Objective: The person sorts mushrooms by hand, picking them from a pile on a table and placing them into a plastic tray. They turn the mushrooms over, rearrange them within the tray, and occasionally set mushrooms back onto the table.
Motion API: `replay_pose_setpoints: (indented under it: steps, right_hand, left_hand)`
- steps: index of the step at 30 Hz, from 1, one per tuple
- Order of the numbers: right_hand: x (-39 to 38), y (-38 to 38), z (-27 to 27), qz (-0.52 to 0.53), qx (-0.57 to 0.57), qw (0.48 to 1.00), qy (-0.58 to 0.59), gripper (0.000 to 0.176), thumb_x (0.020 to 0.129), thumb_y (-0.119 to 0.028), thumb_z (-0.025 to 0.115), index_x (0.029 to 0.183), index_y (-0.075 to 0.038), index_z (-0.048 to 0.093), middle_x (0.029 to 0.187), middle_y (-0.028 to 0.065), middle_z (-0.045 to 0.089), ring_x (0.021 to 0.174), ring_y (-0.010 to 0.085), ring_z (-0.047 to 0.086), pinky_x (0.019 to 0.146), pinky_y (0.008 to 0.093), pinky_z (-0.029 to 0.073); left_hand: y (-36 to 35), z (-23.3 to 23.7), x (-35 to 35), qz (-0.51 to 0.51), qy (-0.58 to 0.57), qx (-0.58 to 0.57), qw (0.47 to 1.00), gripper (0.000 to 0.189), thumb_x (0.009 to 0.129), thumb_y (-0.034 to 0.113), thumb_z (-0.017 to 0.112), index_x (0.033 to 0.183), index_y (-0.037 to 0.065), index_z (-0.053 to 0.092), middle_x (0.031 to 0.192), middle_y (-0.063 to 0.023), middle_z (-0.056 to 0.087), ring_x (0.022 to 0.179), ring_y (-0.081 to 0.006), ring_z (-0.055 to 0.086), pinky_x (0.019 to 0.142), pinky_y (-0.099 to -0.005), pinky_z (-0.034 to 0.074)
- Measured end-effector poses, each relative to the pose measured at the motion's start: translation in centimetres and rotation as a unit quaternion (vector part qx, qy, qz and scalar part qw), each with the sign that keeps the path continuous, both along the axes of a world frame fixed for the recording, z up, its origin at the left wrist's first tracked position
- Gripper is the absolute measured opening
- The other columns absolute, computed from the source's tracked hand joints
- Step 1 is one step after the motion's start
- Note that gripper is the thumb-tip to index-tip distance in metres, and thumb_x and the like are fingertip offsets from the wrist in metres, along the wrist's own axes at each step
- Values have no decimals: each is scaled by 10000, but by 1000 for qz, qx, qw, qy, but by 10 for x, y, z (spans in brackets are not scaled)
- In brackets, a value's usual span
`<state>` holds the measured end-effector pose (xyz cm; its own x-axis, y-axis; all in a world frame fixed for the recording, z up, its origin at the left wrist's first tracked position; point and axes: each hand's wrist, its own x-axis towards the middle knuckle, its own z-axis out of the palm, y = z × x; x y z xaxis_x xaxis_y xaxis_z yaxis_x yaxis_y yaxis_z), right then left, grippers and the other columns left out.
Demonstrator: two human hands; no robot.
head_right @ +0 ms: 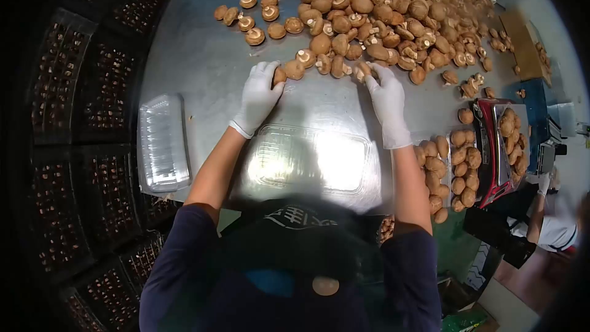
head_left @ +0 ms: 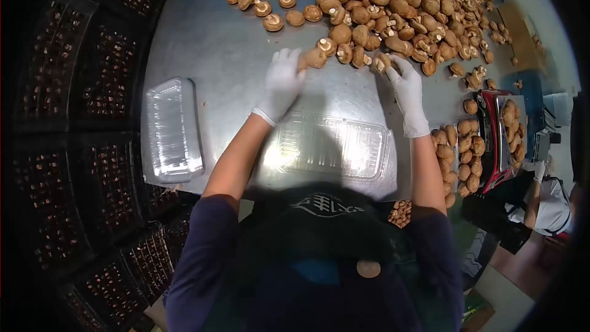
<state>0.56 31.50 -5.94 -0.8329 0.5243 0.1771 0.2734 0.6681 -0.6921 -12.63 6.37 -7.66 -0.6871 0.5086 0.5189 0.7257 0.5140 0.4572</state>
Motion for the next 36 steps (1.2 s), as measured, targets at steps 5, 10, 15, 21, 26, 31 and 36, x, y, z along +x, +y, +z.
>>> replay_pose_setpoints:
  steps: [5, 10, 15, 21, 26, 31, 36]
  right_hand:
    - [31, -25, 37, 34, -490, 870, 42, 311, 964, -193, 558, 1168, 28, 633, 922, 93, 696, 744, 148, 669, 705, 249, 514]
    - [38, -61, 49, 66, -571, 818, 30, 283, 959, -165, 567, 1153, 36, 611, 901, 92, 701, 770, 131, 661, 685, 213, 492]
    - [60, -126, 36, 171, -267, 948, -16, 264, 840, -9, 640, 1098, -66, 632, 930, 42, 686, 811, 137, 660, 734, 234, 499]
    - [61, -149, 6, 317, 227, 921, -13, 293, 737, -105, 681, 1025, -100, 629, 1019, 56, 607, 920, 224, 618, 748, 341, 494]
    - [5, -121, 25, 252, 243, 937, 12, 343, 792, -144, 626, 1129, -92, 607, 1126, 97, 579, 1065, 256, 560, 840, 396, 439]
    - [-84, -99, -4, 206, 389, 897, 31, 331, 834, -107, 574, 1163, -95, 612, 1095, 111, 593, 1061, 285, 550, 868, 421, 421]
    - [-33, -100, 51, 238, 297, 924, 45, 337, 798, -138, 648, 1132, -101, 622, 1021, 98, 583, 1018, 286, 544, 888, 405, 409]
  left_hand:
    - [-12, 22, 17, -94, -545, 247, 796, 304, 883, 62, 561, 1173, -27, 561, 1087, -120, 633, 950, -227, 602, 896, -359, 473]
    - [-52, 44, 52, -150, -570, 246, 769, 274, 934, 49, 501, 1184, -41, 572, 1037, -90, 642, 948, -149, 599, 873, -303, 479]
    - [-77, 20, 86, -159, -150, -42, 975, 412, 778, 37, 613, 1188, 17, 582, 1158, -132, 584, 1100, -326, 540, 945, -404, 449]
    - [-81, 19, 84, -167, -153, -56, 972, 471, 760, 70, 664, 1220, 29, 568, 1225, -143, 553, 1146, -342, 515, 986, -413, 427]
    - [-76, 29, 61, -181, -231, 16, 956, 460, 772, 50, 657, 1222, 19, 567, 1208, -157, 570, 1154, -348, 518, 991, -415, 426]
    - [0, 16, -34, -67, -105, 97, 987, 417, 830, 103, 610, 1237, 17, 570, 1271, -205, 554, 1215, -352, 499, 1038, -419, 392]
    - [54, 1, -110, 167, -33, 47, 984, 572, 819, 287, 654, 1330, 71, 517, 1426, -249, 407, 1335, -432, 335, 1100, -532, 268]
